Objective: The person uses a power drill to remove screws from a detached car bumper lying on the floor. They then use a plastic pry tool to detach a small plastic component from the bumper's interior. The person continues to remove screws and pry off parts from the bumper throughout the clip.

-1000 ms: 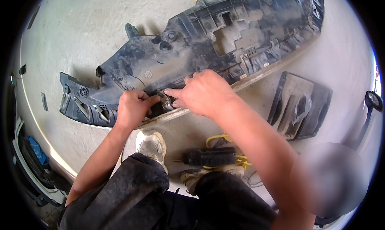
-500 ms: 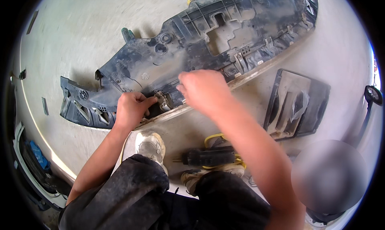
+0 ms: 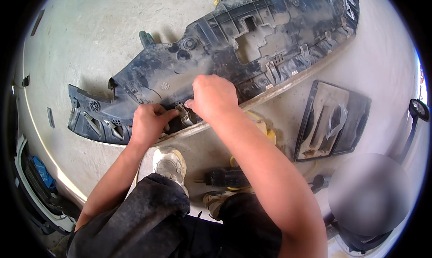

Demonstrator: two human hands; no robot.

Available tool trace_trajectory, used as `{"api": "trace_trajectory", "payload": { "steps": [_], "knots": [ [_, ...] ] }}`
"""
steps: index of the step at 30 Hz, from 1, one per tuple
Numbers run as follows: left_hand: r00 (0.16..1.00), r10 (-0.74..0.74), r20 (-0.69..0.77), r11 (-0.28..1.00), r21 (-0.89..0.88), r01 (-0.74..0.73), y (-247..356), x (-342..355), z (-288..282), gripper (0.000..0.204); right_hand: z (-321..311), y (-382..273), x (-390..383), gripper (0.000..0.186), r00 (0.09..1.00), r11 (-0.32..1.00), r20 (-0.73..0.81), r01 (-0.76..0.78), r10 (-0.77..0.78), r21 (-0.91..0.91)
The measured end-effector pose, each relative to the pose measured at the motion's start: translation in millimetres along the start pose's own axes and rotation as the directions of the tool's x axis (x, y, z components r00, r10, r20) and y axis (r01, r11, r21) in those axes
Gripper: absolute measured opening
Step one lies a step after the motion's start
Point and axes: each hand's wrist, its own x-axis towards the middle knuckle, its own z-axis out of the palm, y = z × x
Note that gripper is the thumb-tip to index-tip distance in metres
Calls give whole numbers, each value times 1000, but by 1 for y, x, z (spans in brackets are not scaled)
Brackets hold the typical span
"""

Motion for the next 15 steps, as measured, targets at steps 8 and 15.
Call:
{"api": "trace_trajectory", "payload": {
  "steps": [8,15],
  "knots": [
    [1000,2,-1,1000,6,-2,-1,0,1,34,-6,-12,-4,27,999,995,32,-38,41,-87],
    [999,40,-7,999,-6,-40,-4,-2,2,35,1,0,-15,19,998,1000,-51,20,-21,-14]
  ]
}}
